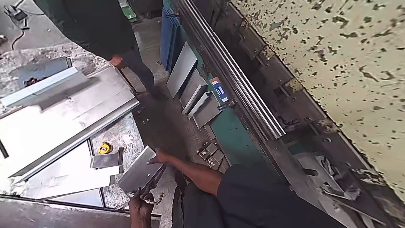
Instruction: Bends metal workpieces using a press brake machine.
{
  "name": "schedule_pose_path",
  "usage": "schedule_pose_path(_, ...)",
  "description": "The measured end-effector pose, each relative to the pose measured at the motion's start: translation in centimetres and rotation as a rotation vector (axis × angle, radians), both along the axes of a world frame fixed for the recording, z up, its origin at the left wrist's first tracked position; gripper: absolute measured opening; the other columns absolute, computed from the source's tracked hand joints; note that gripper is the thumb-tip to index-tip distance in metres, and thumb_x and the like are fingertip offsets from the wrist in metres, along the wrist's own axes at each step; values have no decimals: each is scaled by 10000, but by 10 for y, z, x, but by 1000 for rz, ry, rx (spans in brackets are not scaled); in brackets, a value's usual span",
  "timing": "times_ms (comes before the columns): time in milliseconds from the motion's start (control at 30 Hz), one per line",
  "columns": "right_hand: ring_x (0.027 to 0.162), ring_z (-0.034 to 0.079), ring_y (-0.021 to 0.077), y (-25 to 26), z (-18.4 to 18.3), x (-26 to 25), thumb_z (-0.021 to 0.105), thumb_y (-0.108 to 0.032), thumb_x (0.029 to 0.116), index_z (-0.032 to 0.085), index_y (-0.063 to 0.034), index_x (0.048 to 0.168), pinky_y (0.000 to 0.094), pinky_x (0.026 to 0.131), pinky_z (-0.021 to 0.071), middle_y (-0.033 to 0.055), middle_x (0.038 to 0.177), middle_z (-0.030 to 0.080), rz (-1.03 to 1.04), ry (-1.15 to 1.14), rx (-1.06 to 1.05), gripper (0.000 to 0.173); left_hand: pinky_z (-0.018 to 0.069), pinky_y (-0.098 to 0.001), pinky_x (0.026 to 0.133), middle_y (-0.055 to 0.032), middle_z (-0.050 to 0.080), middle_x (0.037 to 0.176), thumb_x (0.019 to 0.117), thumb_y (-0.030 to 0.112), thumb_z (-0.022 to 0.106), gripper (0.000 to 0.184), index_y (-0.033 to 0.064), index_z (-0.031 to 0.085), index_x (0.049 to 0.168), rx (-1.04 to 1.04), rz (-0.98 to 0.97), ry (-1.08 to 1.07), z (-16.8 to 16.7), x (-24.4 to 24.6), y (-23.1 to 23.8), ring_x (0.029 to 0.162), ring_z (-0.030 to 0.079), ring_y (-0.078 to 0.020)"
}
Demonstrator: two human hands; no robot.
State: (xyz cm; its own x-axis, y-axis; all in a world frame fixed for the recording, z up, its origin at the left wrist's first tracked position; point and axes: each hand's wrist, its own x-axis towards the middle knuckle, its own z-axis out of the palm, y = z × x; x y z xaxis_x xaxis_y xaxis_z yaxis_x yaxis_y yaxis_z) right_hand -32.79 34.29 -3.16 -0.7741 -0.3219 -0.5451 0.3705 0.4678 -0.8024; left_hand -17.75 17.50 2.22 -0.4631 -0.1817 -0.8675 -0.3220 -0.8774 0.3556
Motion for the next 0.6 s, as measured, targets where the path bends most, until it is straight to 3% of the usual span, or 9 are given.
schedule_pose_path(67, 1273, 580, 384, -3, 13, 22, 841, -471, 814, 510, 38, 1435, 550, 1094, 455, 278, 1350, 602, -8, 48, 5, 868, 421, -200, 380, 6, 589, 688, 1076, 374, 401, 270, 173, 536, 956, 8, 4, 58, 4, 4, 0, 438, 495, -64)
schedule_pose_path(133, 1150, 642, 363, -5, 35, 34, 807, -461, 846, 578, 10, 1362, 556, 1006, 507, 247, 1230, 661, -41, 121, 6, 735, 416, -222, 371, 11, 584, 679, 1072, 522, 386, 385, 193, 558, 967, -1, -30, 90, 11, 1, 6, 430, 482, -66)
schedule_pose_path(233, 1002, 683, 321, 4, 79, 60, 758, -452, 889, 623, -25, 1249, 547, 890, 547, 191, 1072, 696, -43, 212, -6, 575, 373, -210, 343, 44, 497, 564, 1044, 600, 395, 461, 209, 542, 849, 24, -71, 79, 20, 6, 15, 370, 412, -47)
schedule_pose_path(367, 959, 684, 317, 43, 141, 112, 707, -428, 952, 608, 5, 1258, 520, 876, 544, 204, 1027, 692, -90, 442, -15, 539, 378, -205, 349, 72, 452, 513, 1000, 702, 380, 581, 202, 568, 773, 73, -281, 229, 31, 2, 38, 367, 416, -35)
schedule_pose_path(433, 904, 681, 317, 69, 172, 144, 689, -396, 975, 627, 25, 1180, 504, 835, 543, 203, 960, 686, -143, 588, 18, 472, 452, -222, 390, 51, 564, 598, 1005, 716, 329, 626, 186, 629, 861, 98, -416, 354, 47, 1, 64, 442, 524, -51)
schedule_pose_path(500, 907, 694, 301, 96, 195, 178, 705, -323, 974, 667, 39, 1112, 454, 877, 554, 189, 934, 706, -192, 849, 68, 389, 548, -284, 513, 22, 686, 809, 989, 741, 318, 631, 208, 650, 1054, 106, -552, 446, 72, 3, 93, 622, 642, -88)
schedule_pose_path(533, 865, 692, 280, 111, 201, 195, 728, -291, 957, 678, 19, 1063, 423, 857, 563, 160, 882, 704, -221, 1006, 103, 331, 570, -307, 534, 12, 724, 865, 994, 728, 319, 612, 223, 655, 1075, 102, -599, 479, 85, 6, 111, 665, 673, -99)
schedule_pose_path(600, 809, 675, 258, 145, 214, 233, 763, -224, 886, 694, -24, 996, 410, 787, 562, 115, 817, 692, -309, 1156, 179, 238, 625, -405, 679, -31, 744, 981, 1049, 600, 348, 497, 210, 643, 1143, 116, -687, 550, 103, 17, 144, 850, 727, -164)
